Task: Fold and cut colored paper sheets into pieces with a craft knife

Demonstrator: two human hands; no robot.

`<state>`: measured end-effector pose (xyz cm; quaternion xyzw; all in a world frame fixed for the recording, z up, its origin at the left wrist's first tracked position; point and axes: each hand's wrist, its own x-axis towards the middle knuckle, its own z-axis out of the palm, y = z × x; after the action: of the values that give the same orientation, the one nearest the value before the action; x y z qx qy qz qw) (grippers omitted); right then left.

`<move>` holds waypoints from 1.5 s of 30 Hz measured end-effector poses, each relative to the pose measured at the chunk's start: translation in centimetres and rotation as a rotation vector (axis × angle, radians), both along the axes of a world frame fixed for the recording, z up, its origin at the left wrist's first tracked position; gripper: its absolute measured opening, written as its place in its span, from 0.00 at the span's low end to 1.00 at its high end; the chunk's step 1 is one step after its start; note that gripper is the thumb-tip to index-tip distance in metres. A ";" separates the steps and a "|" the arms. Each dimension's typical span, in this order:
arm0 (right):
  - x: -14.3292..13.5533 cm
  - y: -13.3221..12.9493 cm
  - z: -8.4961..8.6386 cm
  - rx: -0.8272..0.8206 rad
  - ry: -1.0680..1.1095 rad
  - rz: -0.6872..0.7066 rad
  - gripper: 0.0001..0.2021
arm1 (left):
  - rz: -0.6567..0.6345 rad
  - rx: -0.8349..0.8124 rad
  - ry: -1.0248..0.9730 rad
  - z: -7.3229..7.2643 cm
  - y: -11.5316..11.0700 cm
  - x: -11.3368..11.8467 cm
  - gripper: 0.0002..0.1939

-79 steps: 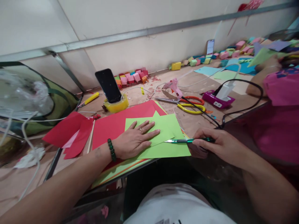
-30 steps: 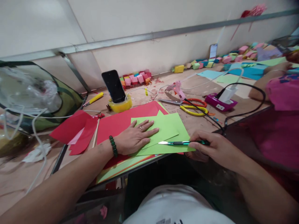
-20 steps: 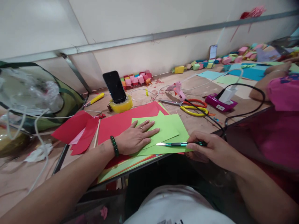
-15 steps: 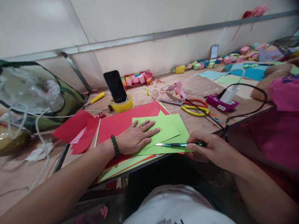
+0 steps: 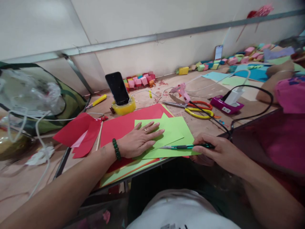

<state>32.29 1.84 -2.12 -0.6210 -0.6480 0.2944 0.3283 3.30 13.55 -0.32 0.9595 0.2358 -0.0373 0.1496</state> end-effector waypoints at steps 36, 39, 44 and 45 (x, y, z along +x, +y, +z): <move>3.6 -0.3 0.0 0.115 -0.105 -0.354 0.27 | 0.453 -0.175 -0.265 0.5 -1.5 1.5 0.34; 3.4 0.4 -0.4 0.122 -0.157 -0.342 0.25 | 0.452 -0.258 -0.332 0.6 -1.3 1.3 0.15; 2.7 0.8 -0.1 0.062 -0.195 -0.259 0.19 | 0.394 -0.430 -0.426 0.7 -0.8 0.9 0.12; 2.4 0.7 0.1 0.055 -0.194 -0.230 0.18 | 0.397 -0.458 -0.432 0.7 -0.7 0.9 0.12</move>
<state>34.71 2.52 -2.00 -0.7072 -0.6093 0.1756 0.3128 4.16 12.87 0.34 0.8226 0.3656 0.1442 0.4109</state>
